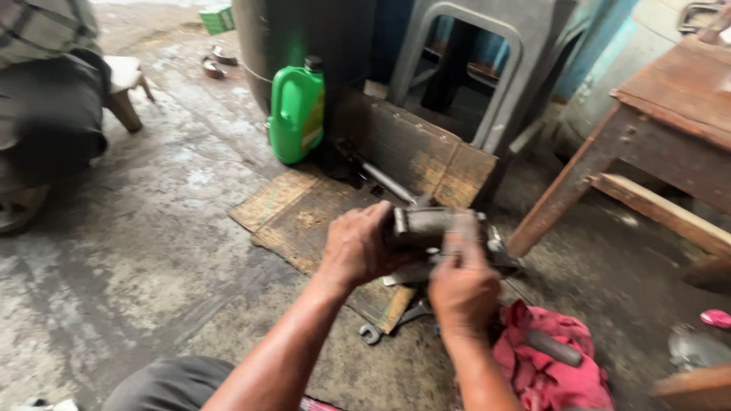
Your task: The person is cleaning a mechanical part, likely a brake caliper, using a red cloth and a metal tool. They repeatedly wipe the part and use the tool to scrape or adjust it.
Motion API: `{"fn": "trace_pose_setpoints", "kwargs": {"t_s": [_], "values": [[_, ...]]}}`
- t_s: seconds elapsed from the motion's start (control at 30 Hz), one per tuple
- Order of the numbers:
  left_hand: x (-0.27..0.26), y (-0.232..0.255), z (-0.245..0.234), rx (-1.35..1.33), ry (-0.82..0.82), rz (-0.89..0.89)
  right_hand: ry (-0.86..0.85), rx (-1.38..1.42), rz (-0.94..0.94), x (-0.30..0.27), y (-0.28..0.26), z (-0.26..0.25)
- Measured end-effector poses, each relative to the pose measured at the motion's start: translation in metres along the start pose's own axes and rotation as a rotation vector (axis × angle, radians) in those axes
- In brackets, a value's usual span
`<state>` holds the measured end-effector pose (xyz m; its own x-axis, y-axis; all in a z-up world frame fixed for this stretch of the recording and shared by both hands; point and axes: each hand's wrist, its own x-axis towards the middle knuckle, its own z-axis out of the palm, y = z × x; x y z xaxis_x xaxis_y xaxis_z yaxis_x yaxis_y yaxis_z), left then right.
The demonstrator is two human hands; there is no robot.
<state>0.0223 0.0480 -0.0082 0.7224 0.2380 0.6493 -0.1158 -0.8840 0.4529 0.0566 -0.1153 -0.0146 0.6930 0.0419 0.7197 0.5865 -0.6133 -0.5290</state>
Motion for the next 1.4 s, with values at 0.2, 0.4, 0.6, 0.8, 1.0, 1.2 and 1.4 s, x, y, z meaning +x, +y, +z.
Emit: {"fn": "trace_pose_setpoints", "kwargs": {"t_s": [0.2,0.4,0.6,0.8,1.0,1.2,1.4], "values": [[0.002,0.004,0.004,0.012,-0.052,-0.035,-0.221,-0.094,-0.151,0.000,0.020,0.009],[0.001,0.005,0.002,0.007,-0.108,-0.098,-0.102,0.011,-0.434,-0.008,0.025,0.011],[0.000,0.001,0.001,0.013,-0.030,-0.021,-0.015,0.078,-0.125,-0.004,0.024,0.019],[0.003,-0.001,0.000,0.006,-0.029,-0.036,0.078,0.102,0.091,0.000,0.031,0.024],[0.004,0.007,0.005,0.011,-0.047,-0.058,0.065,0.382,-0.283,0.004,0.041,0.029],[-0.002,0.005,0.005,0.001,-0.035,-0.042,-0.171,0.099,0.245,0.019,0.036,0.018],[0.000,0.005,0.005,0.001,0.000,-0.017,-0.044,0.194,0.167,0.031,0.027,-0.004]]}}
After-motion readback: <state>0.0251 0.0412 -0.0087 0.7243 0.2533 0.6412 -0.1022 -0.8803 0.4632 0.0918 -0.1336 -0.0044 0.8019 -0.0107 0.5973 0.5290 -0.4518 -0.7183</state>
